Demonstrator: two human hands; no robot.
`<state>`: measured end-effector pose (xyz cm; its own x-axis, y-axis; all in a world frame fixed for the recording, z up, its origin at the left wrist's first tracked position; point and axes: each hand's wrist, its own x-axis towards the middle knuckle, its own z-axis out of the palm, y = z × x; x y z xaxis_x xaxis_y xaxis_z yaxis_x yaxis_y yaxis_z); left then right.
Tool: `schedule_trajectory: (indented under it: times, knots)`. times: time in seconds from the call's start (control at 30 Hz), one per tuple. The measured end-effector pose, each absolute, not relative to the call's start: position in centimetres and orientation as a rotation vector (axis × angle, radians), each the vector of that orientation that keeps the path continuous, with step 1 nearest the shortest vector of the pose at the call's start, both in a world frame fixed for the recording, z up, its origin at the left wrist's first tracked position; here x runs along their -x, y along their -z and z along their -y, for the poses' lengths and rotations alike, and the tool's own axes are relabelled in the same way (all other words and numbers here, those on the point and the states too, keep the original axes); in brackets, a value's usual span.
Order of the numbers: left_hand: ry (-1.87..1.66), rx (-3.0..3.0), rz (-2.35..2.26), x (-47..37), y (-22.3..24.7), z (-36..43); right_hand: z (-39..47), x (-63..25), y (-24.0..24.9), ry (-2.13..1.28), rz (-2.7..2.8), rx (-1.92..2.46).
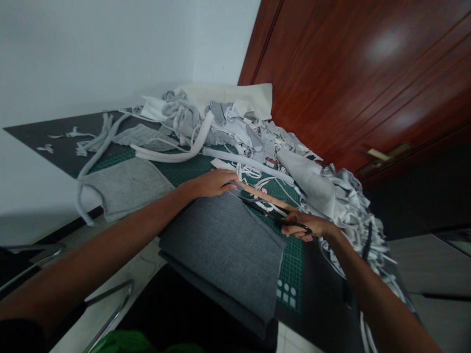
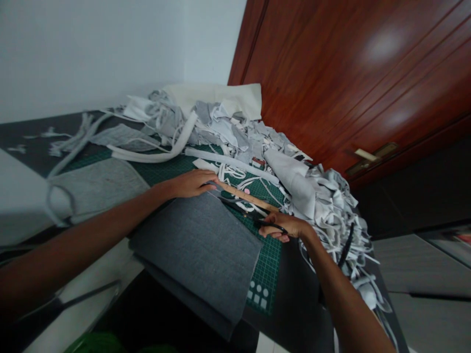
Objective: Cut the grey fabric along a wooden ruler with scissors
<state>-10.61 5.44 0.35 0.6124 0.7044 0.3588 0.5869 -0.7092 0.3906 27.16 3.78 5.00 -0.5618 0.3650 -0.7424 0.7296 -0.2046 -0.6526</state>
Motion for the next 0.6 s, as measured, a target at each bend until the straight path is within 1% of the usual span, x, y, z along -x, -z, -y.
schedule_trajectory:
  times: [0.6]
  knots:
    - [-0.718, -2.631, -1.090, 10.6, -0.1, -5.2, -3.7, -27.1, -5.6, 1.871, -1.701, -1.334]
